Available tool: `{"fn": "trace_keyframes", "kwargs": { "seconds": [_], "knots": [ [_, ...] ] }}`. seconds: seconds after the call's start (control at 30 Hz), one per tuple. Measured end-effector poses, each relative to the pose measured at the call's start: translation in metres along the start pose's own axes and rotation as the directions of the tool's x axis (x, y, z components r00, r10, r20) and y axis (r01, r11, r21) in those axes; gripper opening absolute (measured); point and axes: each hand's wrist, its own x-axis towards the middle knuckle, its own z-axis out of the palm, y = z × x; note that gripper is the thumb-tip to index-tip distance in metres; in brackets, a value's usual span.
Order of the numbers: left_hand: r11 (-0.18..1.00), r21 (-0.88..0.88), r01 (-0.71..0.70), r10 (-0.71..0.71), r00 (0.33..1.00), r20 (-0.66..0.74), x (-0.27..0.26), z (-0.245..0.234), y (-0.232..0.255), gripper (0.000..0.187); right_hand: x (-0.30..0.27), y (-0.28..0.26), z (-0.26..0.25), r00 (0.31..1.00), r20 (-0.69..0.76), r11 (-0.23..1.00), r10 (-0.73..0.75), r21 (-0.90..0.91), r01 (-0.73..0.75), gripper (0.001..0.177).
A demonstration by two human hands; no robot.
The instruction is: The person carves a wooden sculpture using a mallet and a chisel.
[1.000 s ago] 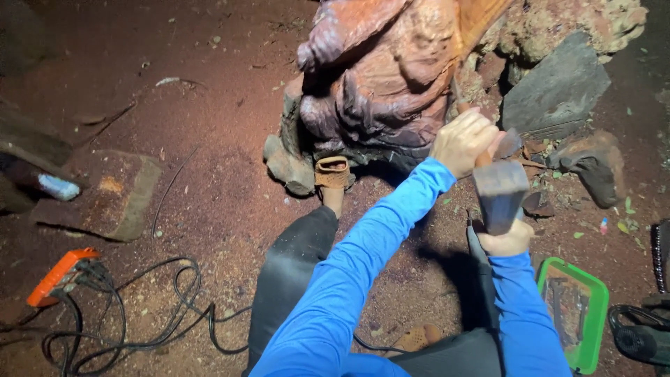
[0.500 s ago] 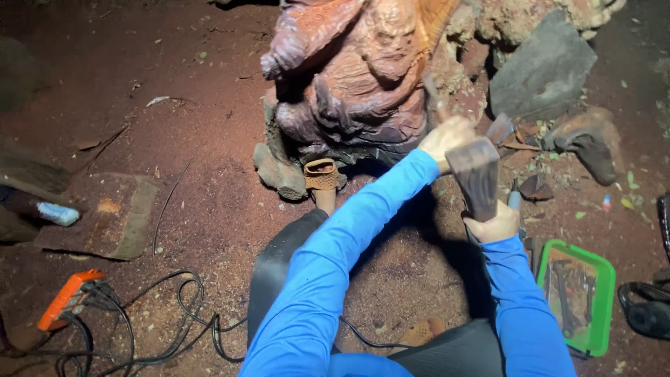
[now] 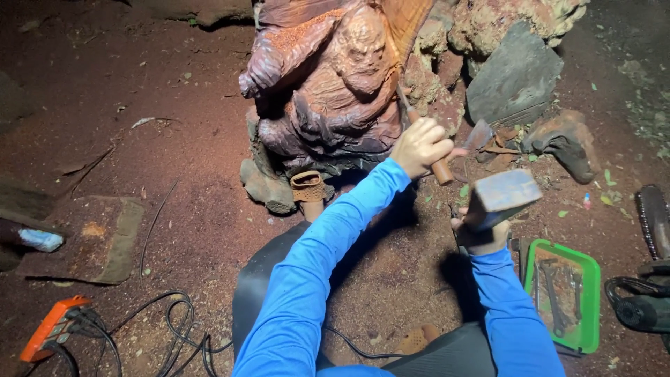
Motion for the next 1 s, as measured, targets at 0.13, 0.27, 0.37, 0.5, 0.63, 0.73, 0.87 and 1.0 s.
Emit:
{"fn": "trace_keyframes", "kwargs": {
  "seconds": [0.13,0.27,0.37,0.5,0.63,0.73,0.87,1.0],
  "knots": [
    [1.000,-0.002,-0.013,0.013,1.000,-0.028,-0.010,-0.001,-0.004,0.040,-0.033,-0.084,0.007,0.818,-0.487,0.952,-0.305,-0.159,0.261,0.076],
    [0.999,-0.024,-0.023,0.022,0.998,-0.061,-0.005,-0.009,-0.001,0.041,-0.015,-0.083,0.015,0.800,-0.219,0.826,-0.558,-0.052,0.561,0.033],
    [0.999,-0.031,-0.013,0.010,0.996,-0.083,-0.003,-0.011,-0.001,0.040,-0.005,-0.094,0.027,0.730,-0.290,0.779,-0.619,-0.108,0.618,0.032],
    [0.998,-0.056,0.025,-0.031,0.992,-0.121,0.007,-0.010,-0.007,0.038,-0.011,-0.112,0.027,0.814,-0.228,0.770,-0.534,-0.529,0.357,0.042],
    [0.998,-0.050,0.040,-0.046,0.991,-0.129,0.001,-0.001,-0.005,0.038,-0.007,-0.109,0.024,0.822,-0.236,0.800,-0.518,-0.475,0.368,0.035],
    [1.000,-0.010,0.029,-0.030,0.990,-0.137,0.002,0.004,0.000,0.034,-0.017,-0.100,0.020,0.841,-0.249,0.846,-0.481,-0.381,0.372,0.026],
    [0.997,0.024,0.077,-0.073,0.990,-0.120,0.018,0.008,-0.003,0.035,-0.006,-0.102,0.009,0.848,-0.272,0.885,-0.456,-0.240,0.399,0.024],
    [0.996,0.020,0.090,-0.086,0.985,-0.148,0.018,0.002,-0.001,0.035,-0.001,-0.104,0.007,0.894,-0.108,0.847,-0.434,-0.387,0.365,0.019]
  ]
}}
